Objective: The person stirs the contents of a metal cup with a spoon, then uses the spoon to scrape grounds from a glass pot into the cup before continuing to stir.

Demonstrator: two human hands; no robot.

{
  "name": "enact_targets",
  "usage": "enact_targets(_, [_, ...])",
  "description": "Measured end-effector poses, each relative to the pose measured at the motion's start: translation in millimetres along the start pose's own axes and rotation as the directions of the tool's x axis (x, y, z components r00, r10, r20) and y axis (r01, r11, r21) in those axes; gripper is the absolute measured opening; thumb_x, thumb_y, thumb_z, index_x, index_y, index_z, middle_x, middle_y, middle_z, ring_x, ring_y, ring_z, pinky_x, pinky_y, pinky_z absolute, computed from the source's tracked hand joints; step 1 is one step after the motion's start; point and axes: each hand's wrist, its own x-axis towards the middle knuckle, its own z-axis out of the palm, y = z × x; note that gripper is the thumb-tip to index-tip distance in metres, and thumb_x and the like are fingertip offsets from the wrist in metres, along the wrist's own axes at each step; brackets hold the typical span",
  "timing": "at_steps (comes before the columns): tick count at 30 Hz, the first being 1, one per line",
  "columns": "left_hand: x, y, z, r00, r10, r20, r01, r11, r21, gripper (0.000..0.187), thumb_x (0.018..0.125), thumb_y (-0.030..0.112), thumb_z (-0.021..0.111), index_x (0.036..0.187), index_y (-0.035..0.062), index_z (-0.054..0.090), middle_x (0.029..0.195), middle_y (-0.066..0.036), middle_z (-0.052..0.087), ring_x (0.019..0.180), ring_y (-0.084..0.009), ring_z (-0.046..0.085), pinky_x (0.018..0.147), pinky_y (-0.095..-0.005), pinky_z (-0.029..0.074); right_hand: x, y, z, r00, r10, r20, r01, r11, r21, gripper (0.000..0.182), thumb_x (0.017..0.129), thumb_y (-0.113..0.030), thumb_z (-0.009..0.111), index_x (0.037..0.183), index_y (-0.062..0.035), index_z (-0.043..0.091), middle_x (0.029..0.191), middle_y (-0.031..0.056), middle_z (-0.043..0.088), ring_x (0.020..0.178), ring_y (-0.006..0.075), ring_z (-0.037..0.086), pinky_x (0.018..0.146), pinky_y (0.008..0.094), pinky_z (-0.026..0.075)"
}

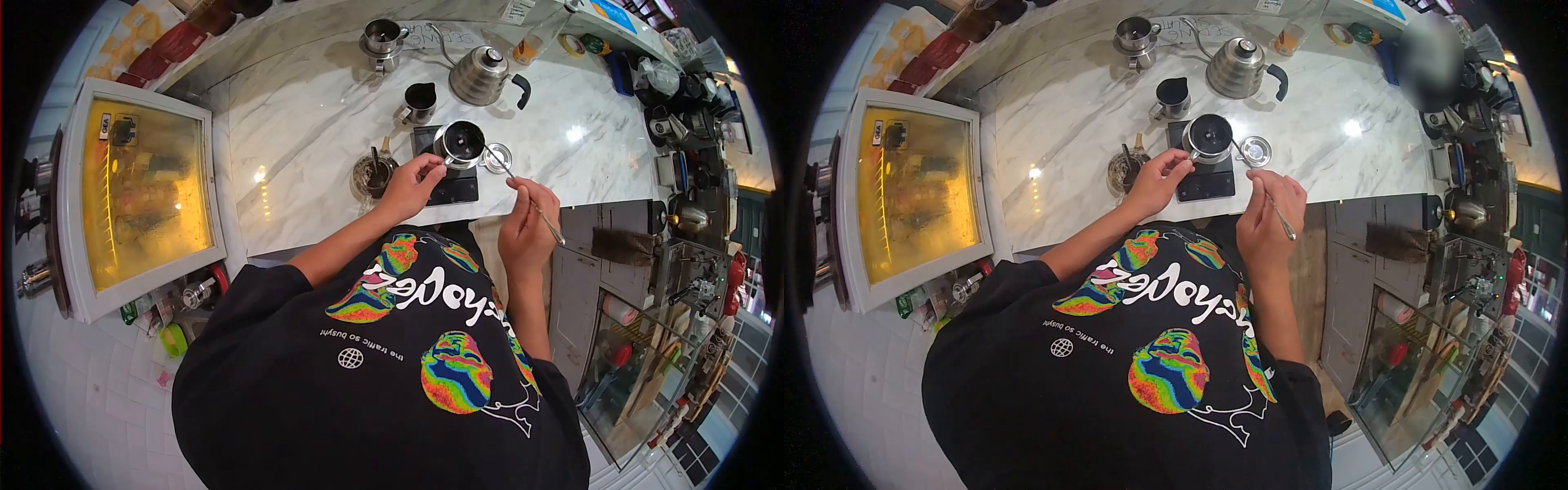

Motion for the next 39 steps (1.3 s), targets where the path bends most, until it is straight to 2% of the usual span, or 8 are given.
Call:
enact_targets(9, [-1, 3, 0, 1.000, -0.005, -0.014, 0.005, 1.000, 0.011, 0.027, 0.104, 0.023, 0.062, 0.119, 0.0012, 0.064, 0.103, -0.007, 0.074, 0.099, -0.0138, 0.069, 0.091, -0.0310, 0.051, -3, -9, 1, 0.999, 0.021, 0.028, -0.023, 0.999, 0.040, 0.009, 0.099, -0.001, 0.060, 0.106, -0.0038, 0.066, 0.100, 0.0085, 0.073, 0.090, 0.0284, 0.070, 0.097, 0.0471, 0.048])
enact_targets(15, [-2, 6, 0, 1.000, 0.006, -0.024, -0.005, 0.999, 0.040, 0.025, 0.103, 0.023, 0.063, 0.117, 0.0019, 0.065, 0.103, -0.007, 0.074, 0.096, -0.0137, 0.068, 0.090, -0.0311, 0.051, -5, -6, -7, 0.999, 0.040, 0.026, -0.040, 0.999, -0.005, 0.009, 0.099, -0.002, 0.059, 0.105, -0.0043, 0.065, 0.101, 0.0080, 0.073, 0.091, 0.0277, 0.070, 0.097, 0.0469, 0.048])
enact_targets(20, [1, 8, 2, 1.000, 0.000, -0.020, 0.001, 0.999, 0.032, 0.024, 0.103, 0.023, 0.063, 0.115, 0.0026, 0.066, 0.101, -0.006, 0.075, 0.094, -0.0135, 0.067, 0.089, -0.0311, 0.052, -4, -6, 0, 0.999, -0.001, 0.038, 0.000, 0.999, 0.040, 0.009, 0.100, -0.002, 0.059, 0.106, -0.0034, 0.066, 0.100, 0.0080, 0.073, 0.091, 0.0271, 0.069, 0.097, 0.0470, 0.048])
enact_targets(23, [1, 6, 5, 0.996, 0.029, -0.080, -0.029, 1.000, -0.001, 0.026, 0.100, 0.022, 0.068, 0.114, 0.0002, 0.068, 0.095, -0.007, 0.074, 0.086, -0.0116, 0.065, 0.080, -0.0292, 0.052, 0, -6, -3, 0.999, 0.039, 0.034, -0.039, 0.999, -0.003, 0.009, 0.100, -0.002, 0.059, 0.104, -0.0031, 0.066, 0.100, 0.0079, 0.073, 0.090, 0.0264, 0.069, 0.097, 0.0470, 0.048])
enact_targets(33, [0, 9, 1, 0.995, 0.035, -0.092, -0.036, 0.999, -0.008, 0.025, 0.100, 0.023, 0.069, 0.113, 0.0009, 0.069, 0.095, -0.006, 0.074, 0.089, -0.0110, 0.066, 0.082, -0.0287, 0.052, 3, -12, 3, 0.996, 0.084, 0.024, -0.085, 0.995, 0.043, 0.011, 0.100, -0.003, 0.058, 0.101, -0.0020, 0.068, 0.101, 0.0069, 0.073, 0.089, 0.0268, 0.069, 0.096, 0.0460, 0.048])
enact_targets(36, [-1, 7, -1, 0.995, 0.050, -0.091, -0.053, 0.998, -0.031, 0.025, 0.100, 0.023, 0.069, 0.112, 0.0014, 0.069, 0.095, -0.006, 0.074, 0.089, -0.0111, 0.066, 0.083, -0.0287, 0.051, 4, -9, -3, 0.995, 0.104, 0.003, -0.104, 0.994, -0.027, 0.010, 0.100, -0.003, 0.058, 0.102, -0.0018, 0.068, 0.100, 0.0070, 0.073, 0.090, 0.0273, 0.069, 0.096, 0.0454, 0.048])
enact_targets(39, [-1, 6, -5, 0.995, 0.046, -0.089, -0.046, 0.999, -0.006, 0.023, 0.100, 0.021, 0.068, 0.112, 0.0018, 0.069, 0.095, -0.006, 0.074, 0.089, -0.0119, 0.066, 0.084, -0.0288, 0.051, 0, -9, -7, 0.995, 0.103, 0.012, -0.103, 0.995, -0.015, 0.011, 0.101, -0.003, 0.058, 0.101, -0.0014, 0.069, 0.100, 0.0068, 0.073, 0.090, 0.0286, 0.069, 0.095, 0.0449, 0.049])
